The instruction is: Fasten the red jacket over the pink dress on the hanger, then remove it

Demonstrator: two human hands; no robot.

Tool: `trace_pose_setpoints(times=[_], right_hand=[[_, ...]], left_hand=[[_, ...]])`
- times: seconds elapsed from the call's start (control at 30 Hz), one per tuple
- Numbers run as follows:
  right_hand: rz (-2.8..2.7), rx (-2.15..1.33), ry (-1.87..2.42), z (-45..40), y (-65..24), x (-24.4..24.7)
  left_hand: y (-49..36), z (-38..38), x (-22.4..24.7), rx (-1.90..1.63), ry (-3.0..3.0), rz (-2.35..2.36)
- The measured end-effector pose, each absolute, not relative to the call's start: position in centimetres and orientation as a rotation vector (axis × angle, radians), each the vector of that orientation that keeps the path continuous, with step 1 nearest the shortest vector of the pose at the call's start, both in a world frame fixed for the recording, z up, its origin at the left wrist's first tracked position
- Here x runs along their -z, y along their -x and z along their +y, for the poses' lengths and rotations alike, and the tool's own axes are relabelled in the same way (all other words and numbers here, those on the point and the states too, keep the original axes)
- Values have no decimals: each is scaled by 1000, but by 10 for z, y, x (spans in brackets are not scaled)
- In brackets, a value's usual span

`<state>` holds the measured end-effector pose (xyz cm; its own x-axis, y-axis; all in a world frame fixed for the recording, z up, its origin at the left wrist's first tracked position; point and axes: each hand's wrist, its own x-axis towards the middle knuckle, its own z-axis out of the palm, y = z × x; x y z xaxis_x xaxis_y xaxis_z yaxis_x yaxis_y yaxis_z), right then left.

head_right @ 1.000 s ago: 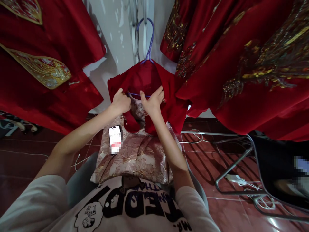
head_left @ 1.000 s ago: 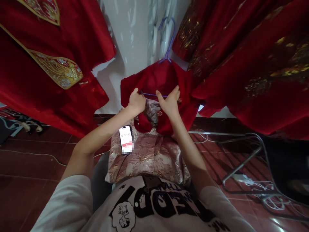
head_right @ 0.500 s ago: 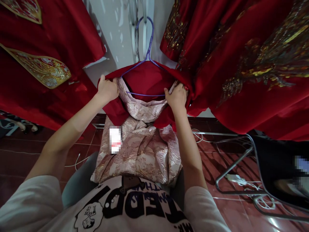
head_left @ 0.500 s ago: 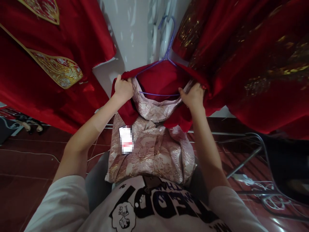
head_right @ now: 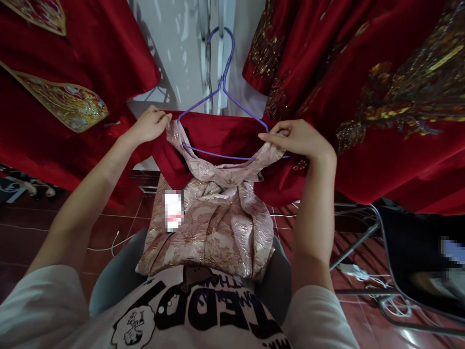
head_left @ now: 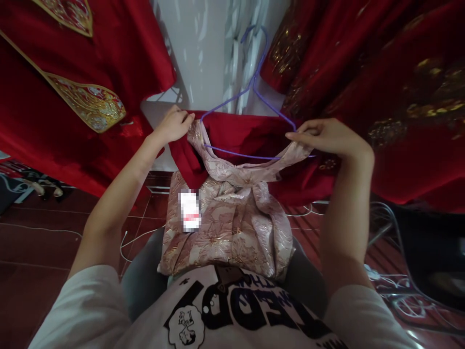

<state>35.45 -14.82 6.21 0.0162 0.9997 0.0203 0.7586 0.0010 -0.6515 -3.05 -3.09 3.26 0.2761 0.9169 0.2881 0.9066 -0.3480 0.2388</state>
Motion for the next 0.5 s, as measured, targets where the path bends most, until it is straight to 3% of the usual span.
trace_pose_setpoints(times=[0.13, 0.3, 0.5], right_hand=[[-1770, -740, 1646, -152, -361, -54], [-1715, -325, 1576, -143, -352, -34], [-1613, -178, 1629, -140, -348, -24]], left_hand=[[21, -21, -24, -481, -2171, 1958], [-1, -29, -13, -676, -2400, 1766], [-19, -31, -8, -654, -2620, 1714]])
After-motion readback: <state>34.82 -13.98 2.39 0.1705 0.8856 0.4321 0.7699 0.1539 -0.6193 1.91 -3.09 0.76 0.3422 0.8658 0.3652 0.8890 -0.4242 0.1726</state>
